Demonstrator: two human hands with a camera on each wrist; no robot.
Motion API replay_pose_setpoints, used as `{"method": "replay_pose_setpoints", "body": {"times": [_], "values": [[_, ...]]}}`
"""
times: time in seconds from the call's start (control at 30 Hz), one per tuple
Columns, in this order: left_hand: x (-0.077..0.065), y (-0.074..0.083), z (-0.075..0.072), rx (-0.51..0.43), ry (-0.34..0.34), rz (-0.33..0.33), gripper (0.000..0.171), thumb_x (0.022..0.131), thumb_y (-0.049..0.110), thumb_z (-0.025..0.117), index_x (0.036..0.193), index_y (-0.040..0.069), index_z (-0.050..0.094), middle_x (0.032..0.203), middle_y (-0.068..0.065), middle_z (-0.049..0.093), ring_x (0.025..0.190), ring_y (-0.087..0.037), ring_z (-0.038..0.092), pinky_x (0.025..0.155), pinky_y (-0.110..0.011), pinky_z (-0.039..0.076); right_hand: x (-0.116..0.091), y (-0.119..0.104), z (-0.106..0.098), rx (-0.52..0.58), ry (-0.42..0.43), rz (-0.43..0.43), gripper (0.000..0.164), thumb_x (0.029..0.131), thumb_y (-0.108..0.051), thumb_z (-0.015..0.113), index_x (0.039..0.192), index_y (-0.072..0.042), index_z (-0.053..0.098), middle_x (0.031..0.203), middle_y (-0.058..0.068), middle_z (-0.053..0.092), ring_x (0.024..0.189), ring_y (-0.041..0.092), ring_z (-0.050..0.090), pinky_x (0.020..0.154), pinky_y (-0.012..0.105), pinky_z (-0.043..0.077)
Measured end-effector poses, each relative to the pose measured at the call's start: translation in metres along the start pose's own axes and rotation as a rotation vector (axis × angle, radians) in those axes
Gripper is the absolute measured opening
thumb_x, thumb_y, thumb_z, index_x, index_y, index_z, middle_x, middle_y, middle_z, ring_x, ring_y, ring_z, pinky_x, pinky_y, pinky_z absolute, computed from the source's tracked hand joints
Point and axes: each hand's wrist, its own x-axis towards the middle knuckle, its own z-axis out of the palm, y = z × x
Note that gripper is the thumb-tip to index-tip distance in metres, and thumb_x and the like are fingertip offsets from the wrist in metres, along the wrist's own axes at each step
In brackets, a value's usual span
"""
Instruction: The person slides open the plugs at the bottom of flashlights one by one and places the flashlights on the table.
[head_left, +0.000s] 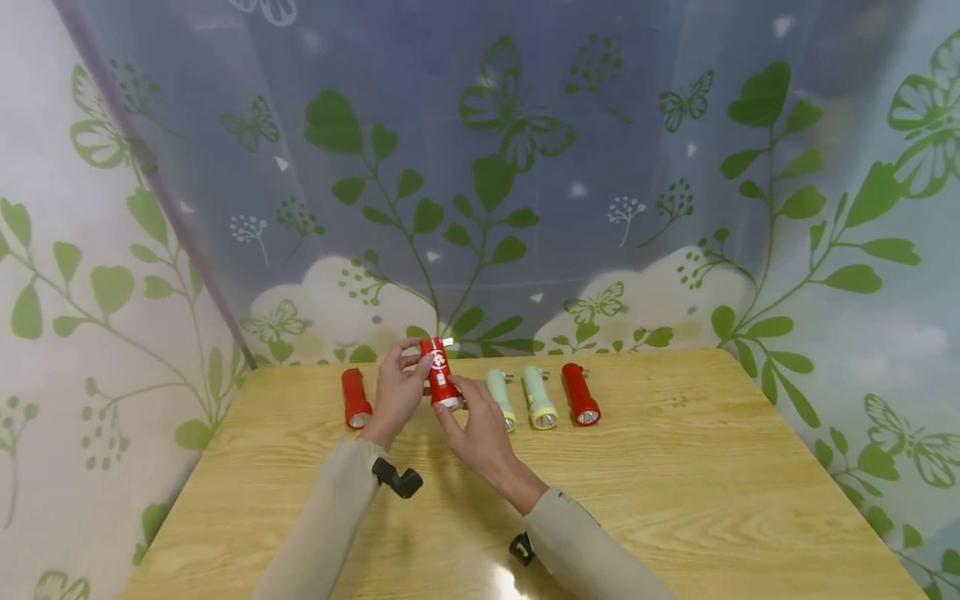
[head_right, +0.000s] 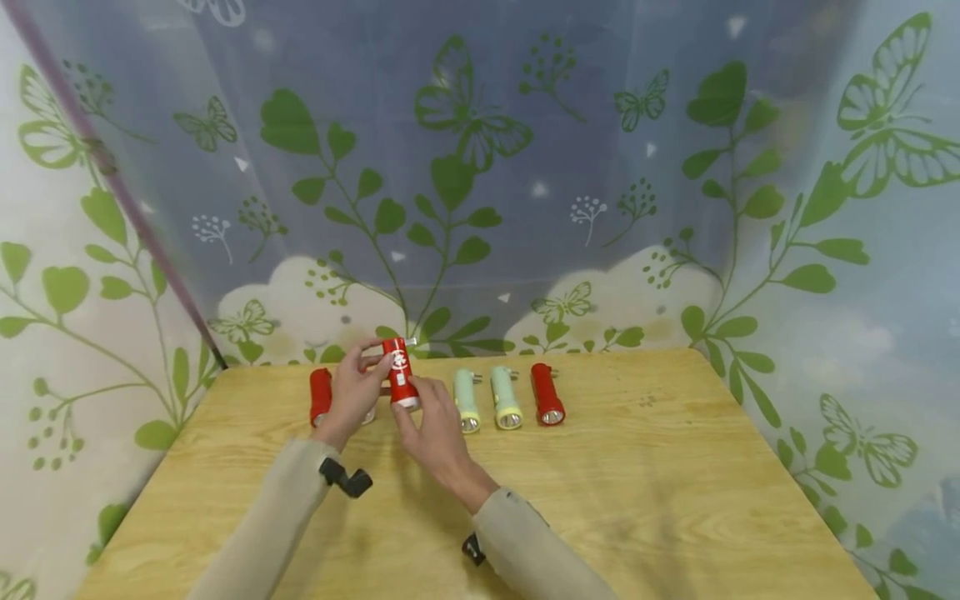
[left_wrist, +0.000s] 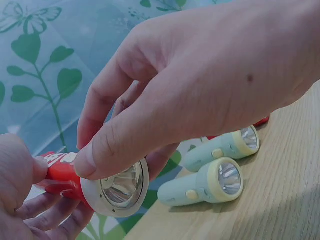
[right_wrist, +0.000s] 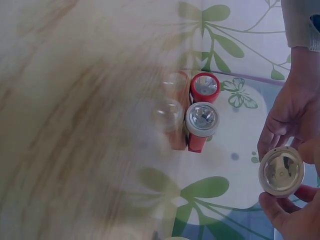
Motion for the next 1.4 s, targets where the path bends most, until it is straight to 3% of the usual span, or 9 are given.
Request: {"method": "replay_pose_setpoints", "body": {"times": [0.17,0.3,0.43,0.77,0.97,1.4], "values": [[0.007,-0.006,0.003,-0.021,0.004,-0.051,0.042,0.104,0.017,0.057,0.144,0.008,0.046,0.132,-0.024,0.061,0.105,-0.034,0.068,0.073,-0.033,0.063,0.001,0.003,0.004,-0.032,0.003,0.037,0.042,0.097,-0.022,0.068,0.134,-0.005,0.059,0.13,0.015,0.063,0.106,0.023,0.065,0.087,0.036,0.058],[0.012,-0.012,0.005,-0.028,0.01,-0.089,0.044,0.103,0.02,0.059,0.142,0.004,0.046,0.133,-0.026,0.061,0.109,-0.037,0.068,0.075,-0.034,0.063,0.002,0.004,0.007,-0.019,0.008,0.067,0.04,0.097,-0.02,0.067,0.133,-0.004,0.06,0.127,0.015,0.064,0.106,0.024,0.065,0.085,0.039,0.06],[0.016,-0.02,0.006,-0.015,0.006,-0.102,0.045,0.103,0.021,0.06,0.141,0.001,0.047,0.133,-0.028,0.061,0.112,-0.041,0.067,0.076,-0.034,0.063,0.002,0.007,0.01,-0.018,0.022,0.069,0.035,0.096,-0.017,0.068,0.129,-0.004,0.063,0.125,0.015,0.066,0.106,0.025,0.066,0.084,0.039,0.06],[0.022,-0.038,0.008,0.043,0.024,-0.13,0.045,0.102,0.018,0.061,0.143,0.001,0.052,0.129,-0.028,0.063,0.1,-0.03,0.071,0.071,-0.028,0.062,0.003,0.014,0.015,-0.045,0.03,0.067,0.029,0.095,-0.016,0.07,0.122,-0.004,0.07,0.121,0.014,0.07,0.106,0.026,0.068,0.078,0.03,0.058],[0.021,-0.042,0.009,0.063,0.018,-0.14,0.045,0.103,0.019,0.06,0.144,0.002,0.052,0.131,-0.027,0.062,0.104,-0.033,0.07,0.072,-0.028,0.062,0.002,0.017,0.018,-0.056,0.026,0.085,0.029,0.094,-0.017,0.071,0.121,-0.006,0.07,0.121,0.013,0.071,0.106,0.025,0.068,0.078,0.028,0.057],[0.022,-0.051,0.013,0.128,-0.025,-0.16,0.044,0.103,0.019,0.06,0.143,0.003,0.054,0.132,-0.026,0.063,0.108,-0.032,0.069,0.077,-0.03,0.062,0.0,0.022,0.02,-0.06,0.017,0.108,0.03,0.095,-0.017,0.071,0.122,-0.004,0.071,0.121,0.015,0.072,0.114,0.03,0.067,0.093,0.046,0.057]]}}
